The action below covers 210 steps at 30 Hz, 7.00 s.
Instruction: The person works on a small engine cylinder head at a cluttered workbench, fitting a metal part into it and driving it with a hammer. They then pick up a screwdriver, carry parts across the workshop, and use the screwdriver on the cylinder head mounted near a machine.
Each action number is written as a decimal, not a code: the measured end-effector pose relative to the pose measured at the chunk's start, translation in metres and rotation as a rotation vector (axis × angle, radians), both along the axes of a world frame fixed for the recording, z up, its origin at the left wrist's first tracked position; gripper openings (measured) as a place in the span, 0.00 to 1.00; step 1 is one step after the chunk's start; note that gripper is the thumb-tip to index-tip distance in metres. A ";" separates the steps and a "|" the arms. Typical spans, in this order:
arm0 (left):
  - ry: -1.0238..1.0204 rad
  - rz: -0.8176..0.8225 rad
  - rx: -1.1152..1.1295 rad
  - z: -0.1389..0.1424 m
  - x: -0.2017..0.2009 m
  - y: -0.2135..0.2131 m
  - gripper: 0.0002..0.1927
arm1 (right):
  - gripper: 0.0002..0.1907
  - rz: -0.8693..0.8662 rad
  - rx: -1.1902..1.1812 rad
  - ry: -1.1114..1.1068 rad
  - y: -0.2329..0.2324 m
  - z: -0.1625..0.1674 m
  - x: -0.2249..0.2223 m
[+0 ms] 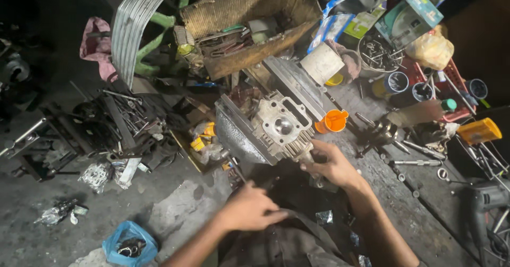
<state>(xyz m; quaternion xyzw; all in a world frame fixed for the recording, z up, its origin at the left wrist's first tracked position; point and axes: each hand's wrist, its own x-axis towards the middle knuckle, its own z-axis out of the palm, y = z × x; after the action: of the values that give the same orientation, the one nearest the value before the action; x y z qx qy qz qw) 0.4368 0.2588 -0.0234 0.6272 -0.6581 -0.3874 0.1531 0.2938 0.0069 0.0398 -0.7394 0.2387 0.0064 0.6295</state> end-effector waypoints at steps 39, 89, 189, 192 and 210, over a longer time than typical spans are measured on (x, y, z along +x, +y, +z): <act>1.435 1.215 0.222 -0.078 -0.063 -0.007 0.23 | 0.16 -0.055 0.069 0.251 -0.013 0.014 0.022; 0.932 1.282 -0.232 -0.091 -0.033 -0.011 0.19 | 0.22 0.086 0.068 -0.054 -0.026 -0.040 0.031; -0.032 0.775 -0.058 -0.119 0.043 -0.057 0.17 | 0.17 0.043 -0.009 0.088 -0.024 -0.007 0.013; 1.742 1.537 0.201 -0.127 0.022 -0.076 0.21 | 0.15 0.030 -0.005 0.138 -0.022 -0.008 0.013; 1.880 1.608 -0.802 -0.114 0.113 -0.097 0.18 | 0.29 -0.057 0.110 0.210 -0.005 0.012 0.019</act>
<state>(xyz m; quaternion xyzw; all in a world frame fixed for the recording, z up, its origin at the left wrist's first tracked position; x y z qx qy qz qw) 0.5495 0.1619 -0.1376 0.2443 0.1894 -0.2538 0.9165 0.3128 0.0017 0.0523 -0.6919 0.3238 0.0789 0.6405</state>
